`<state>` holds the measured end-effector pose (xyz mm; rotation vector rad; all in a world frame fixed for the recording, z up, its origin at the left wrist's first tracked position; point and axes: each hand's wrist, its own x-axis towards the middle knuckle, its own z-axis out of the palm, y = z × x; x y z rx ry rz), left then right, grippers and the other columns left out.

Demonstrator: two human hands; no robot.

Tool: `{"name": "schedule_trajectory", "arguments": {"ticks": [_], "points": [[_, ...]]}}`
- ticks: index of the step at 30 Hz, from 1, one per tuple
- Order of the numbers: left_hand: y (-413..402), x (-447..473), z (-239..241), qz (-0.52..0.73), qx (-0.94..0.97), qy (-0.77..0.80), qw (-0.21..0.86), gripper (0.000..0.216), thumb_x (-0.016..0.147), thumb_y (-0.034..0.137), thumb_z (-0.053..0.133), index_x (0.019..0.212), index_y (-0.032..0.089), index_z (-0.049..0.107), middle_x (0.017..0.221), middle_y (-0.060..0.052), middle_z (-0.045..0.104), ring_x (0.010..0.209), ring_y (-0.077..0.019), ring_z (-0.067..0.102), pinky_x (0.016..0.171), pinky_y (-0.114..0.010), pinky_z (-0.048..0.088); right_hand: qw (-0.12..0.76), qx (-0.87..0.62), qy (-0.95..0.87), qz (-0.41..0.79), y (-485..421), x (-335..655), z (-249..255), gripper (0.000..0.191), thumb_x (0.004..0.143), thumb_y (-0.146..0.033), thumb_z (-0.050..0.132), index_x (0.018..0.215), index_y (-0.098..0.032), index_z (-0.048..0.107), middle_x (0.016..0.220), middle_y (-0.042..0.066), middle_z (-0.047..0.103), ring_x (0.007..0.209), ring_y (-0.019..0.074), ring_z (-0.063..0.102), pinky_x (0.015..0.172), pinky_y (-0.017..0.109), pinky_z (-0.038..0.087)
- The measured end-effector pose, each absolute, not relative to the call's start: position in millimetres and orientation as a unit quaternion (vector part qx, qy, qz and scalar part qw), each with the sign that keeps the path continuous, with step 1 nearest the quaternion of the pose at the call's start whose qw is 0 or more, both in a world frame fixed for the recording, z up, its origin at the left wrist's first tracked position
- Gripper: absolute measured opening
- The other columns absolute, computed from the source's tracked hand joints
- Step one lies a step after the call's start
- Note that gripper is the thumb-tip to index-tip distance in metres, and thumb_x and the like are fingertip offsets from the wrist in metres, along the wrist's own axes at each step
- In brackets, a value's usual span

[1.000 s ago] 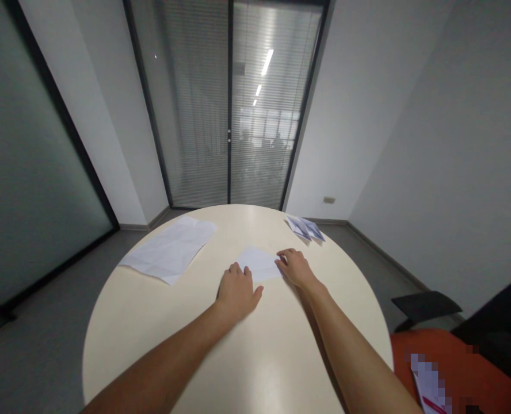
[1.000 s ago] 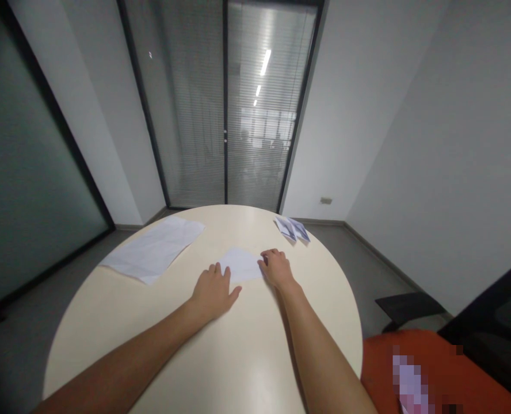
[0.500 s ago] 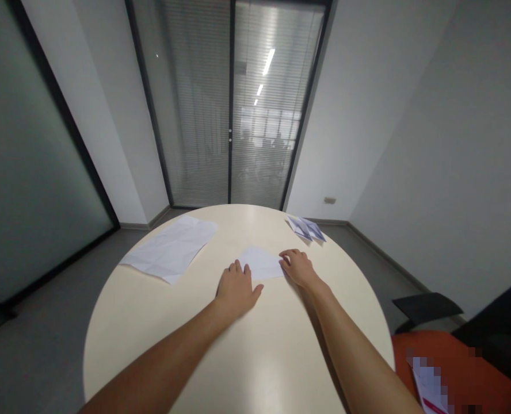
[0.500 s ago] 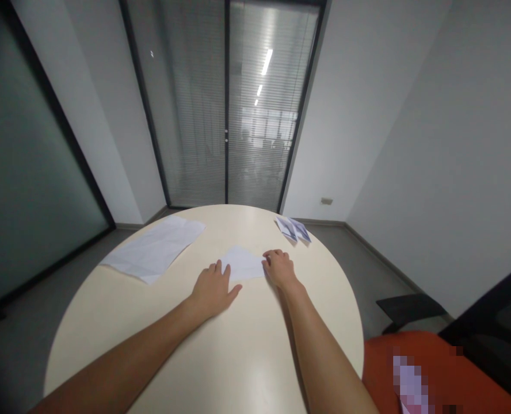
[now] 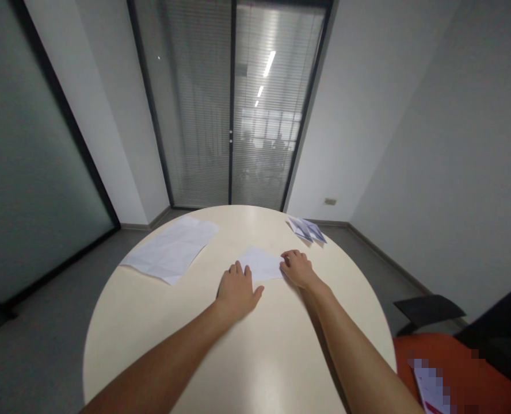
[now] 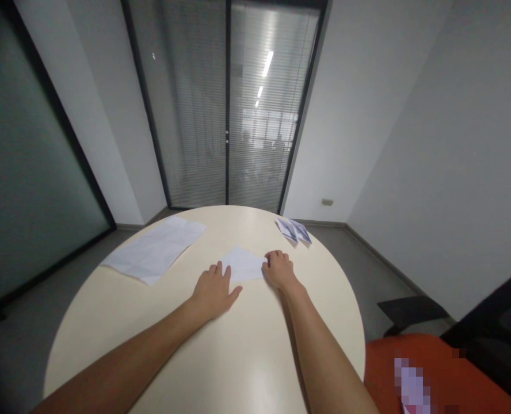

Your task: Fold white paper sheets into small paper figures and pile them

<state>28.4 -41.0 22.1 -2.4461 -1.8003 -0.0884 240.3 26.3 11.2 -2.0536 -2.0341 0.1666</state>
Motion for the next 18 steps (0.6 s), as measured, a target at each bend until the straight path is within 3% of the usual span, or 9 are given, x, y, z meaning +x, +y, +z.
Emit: {"name": "schedule_trajectory", "arguments": {"ticks": [9,18], "points": [[-42.3,28.4,23.6,-0.038,-0.804,-0.592,0.041,0.071,0.096,0.057,0.04,0.143,0.004,0.05,0.145,-0.029,0.049,0.126,-0.0386,0.051,0.097,-0.046,0.044,0.134,-0.689,-0.711,0.053,24.7,238.1,13.9,0.028,0.093,-0.026,0.052,0.116,-0.016,0.064,0.125,0.014,0.061,0.115,0.0277,0.052,0.091,0.036,0.038],[-42.2,28.5,22.5,-0.04,-0.804,-0.592,0.039,0.071,0.096,0.056,0.041,0.143,0.003,0.049,0.145,-0.03,0.048,0.126,-0.0392,0.05,0.097,-0.046,0.043,0.153,-0.65,-0.742,0.057,26.9,239.8,11.0,0.034,0.091,-0.019,0.052,0.122,-0.022,0.066,0.122,0.009,0.063,0.112,0.0241,0.053,0.09,0.032,0.037]]}}
